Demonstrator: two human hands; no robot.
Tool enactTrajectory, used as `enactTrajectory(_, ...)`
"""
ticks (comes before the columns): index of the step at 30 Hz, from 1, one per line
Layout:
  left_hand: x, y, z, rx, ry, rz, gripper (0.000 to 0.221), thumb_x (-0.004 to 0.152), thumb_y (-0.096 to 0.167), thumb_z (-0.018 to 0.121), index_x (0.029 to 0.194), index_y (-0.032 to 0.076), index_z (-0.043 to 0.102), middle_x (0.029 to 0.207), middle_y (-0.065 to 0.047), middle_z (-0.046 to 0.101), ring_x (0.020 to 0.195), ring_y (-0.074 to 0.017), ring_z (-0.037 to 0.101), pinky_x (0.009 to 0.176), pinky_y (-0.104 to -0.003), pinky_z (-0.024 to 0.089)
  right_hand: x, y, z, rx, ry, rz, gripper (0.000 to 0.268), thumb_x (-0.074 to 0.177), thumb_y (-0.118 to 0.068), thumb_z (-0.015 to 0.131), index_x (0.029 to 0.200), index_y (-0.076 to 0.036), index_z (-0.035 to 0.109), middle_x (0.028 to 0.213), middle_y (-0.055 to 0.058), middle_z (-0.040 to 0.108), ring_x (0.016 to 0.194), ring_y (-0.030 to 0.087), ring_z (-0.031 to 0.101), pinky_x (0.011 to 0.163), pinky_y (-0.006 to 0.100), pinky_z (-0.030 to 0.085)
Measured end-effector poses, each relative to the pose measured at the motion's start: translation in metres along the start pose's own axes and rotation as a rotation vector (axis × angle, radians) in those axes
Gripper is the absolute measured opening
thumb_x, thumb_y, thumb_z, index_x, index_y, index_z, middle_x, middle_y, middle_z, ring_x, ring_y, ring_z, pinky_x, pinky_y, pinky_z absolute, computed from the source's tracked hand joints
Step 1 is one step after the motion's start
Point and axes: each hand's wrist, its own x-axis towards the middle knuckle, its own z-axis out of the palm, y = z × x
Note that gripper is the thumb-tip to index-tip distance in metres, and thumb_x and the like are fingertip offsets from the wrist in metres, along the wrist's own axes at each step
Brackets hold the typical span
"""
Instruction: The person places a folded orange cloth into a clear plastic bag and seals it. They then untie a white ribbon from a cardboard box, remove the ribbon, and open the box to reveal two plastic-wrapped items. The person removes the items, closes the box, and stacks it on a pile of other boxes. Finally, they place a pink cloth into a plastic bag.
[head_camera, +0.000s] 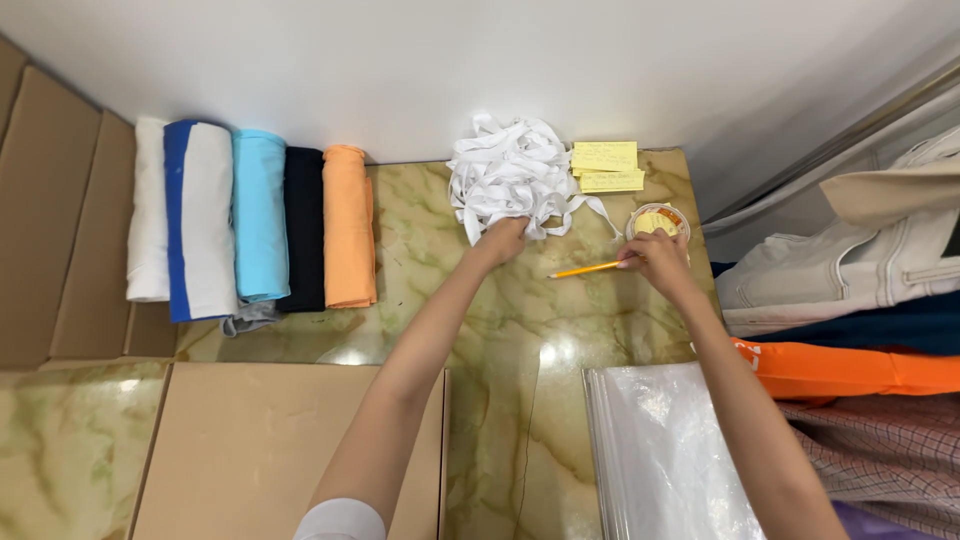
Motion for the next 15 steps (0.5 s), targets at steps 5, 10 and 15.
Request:
enactTrajectory(5,-0.008,0.019,-0.004,0.089,0.024,-0.054,0.041,0.089,0.010,0.056,0.129,0.002,0.064,0.117,-0.023,0.070,0.112,-0.0405,0.068,0.093,-0.049,0.058,0.027,-0.004,0.017,-0.090,0.092,-0.031,0.007,0.088,-0.038,0.074,0.092,-0.033,0.071,0.092,-0.014,0.067,0.102,0.014,0.059,0.095,0.039,0.033)
enactTrajectory(10,-0.005,0.014,0.014,0.276,-0.012,-0.081,0.032,0.086,0.009,0.061,0.116,0.003,0.071,0.108,-0.022,0.071,0.103,-0.0397,0.072,0.084,-0.049,0.061,0.066,0.003,0.027,-0.163,0.153,-0.068,0.007,0.091,-0.037,0.073,0.094,-0.032,0.069,0.092,-0.013,0.065,0.101,0.013,0.058,0.094,0.038,0.033)
enactTrajectory(15,0.001,0.028,0.015,0.229,-0.014,-0.114,0.016,0.083,0.006,0.064,0.091,-0.004,0.073,0.086,-0.023,0.071,0.084,-0.0415,0.073,0.069,-0.050,0.062,0.097,0.007,0.030,-0.242,0.252,-0.124,0.010,0.090,-0.038,0.071,0.093,-0.030,0.067,0.089,-0.011,0.062,0.097,0.014,0.057,0.092,0.036,0.034)
